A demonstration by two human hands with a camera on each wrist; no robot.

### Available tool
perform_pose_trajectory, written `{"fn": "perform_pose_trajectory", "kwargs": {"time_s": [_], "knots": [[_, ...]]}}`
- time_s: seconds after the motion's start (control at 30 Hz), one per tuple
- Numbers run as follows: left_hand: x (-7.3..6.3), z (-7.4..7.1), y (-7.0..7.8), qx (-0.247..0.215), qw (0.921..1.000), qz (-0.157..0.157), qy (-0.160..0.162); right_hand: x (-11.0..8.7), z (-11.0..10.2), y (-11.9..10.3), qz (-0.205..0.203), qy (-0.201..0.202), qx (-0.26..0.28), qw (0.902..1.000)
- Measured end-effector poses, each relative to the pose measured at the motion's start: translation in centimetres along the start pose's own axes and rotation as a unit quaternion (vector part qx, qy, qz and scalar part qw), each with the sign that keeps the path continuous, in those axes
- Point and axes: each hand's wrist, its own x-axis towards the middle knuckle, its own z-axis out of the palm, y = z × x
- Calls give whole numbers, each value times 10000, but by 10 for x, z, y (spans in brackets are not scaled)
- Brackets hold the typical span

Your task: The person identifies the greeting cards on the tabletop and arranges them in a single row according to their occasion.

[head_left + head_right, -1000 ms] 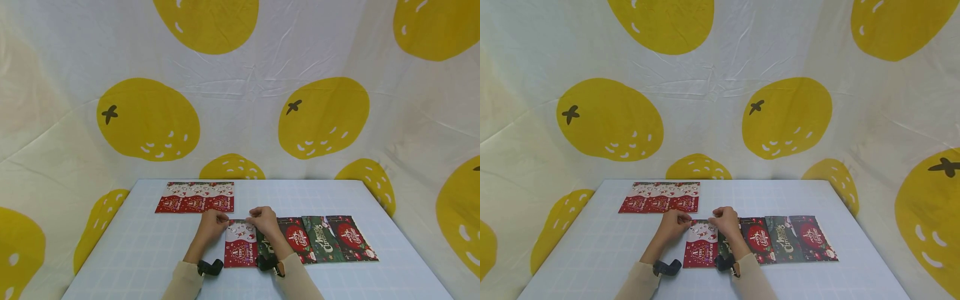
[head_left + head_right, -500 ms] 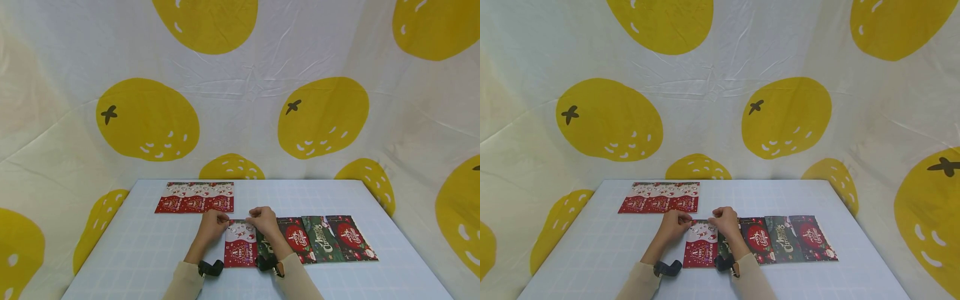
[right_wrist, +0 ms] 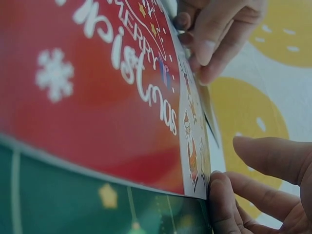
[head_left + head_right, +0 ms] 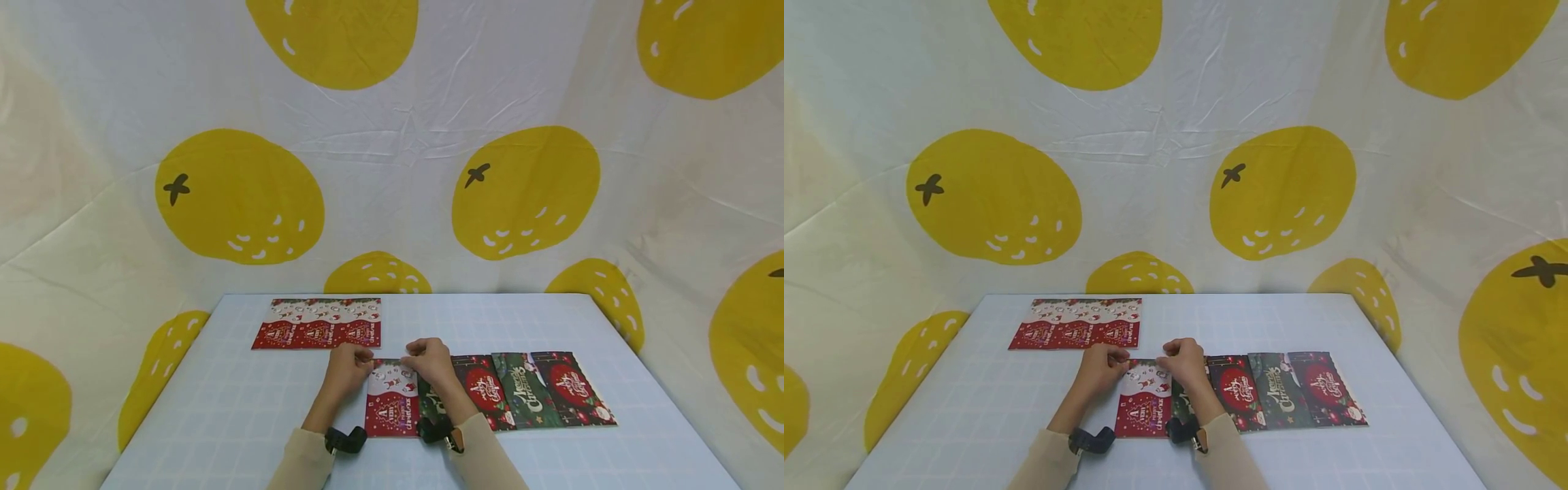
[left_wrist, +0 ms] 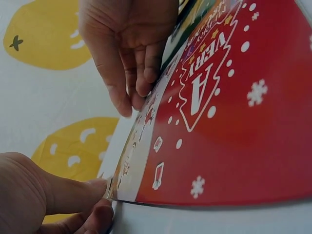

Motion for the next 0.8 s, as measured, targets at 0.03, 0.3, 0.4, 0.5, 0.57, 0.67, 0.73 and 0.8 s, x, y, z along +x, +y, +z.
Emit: {"fn": "perform_pose_trajectory", "kwargs": {"time_s": [0.03,0.3,0.4,0.5,0.57,0.67,0.73,0.8], "knots": [[0,0,0,1,10000,-28,12,0,0,0,-6,-13,-5,10000],[0,0,0,-16,10000,-26,55,-1,0,-1,-78,-46,-3,10000],[-1,-1,1,-41,9999,-37,110,-1,0,-2,-97,-43,1,9999],[-2,-2,3,-138,9996,-127,201,0,0,-1,-91,-45,32,9999],[-2,-2,3,-216,9993,-169,250,0,0,0,-74,-46,34,10000],[-2,-1,4,-293,9989,-221,274,0,0,0,-52,-41,24,10000],[-2,-1,3,-331,9988,-244,271,0,1,0,-51,-29,-12,10000],[-2,0,3,-350,9987,-249,260,0,1,0,-45,-18,-24,10000]]}}
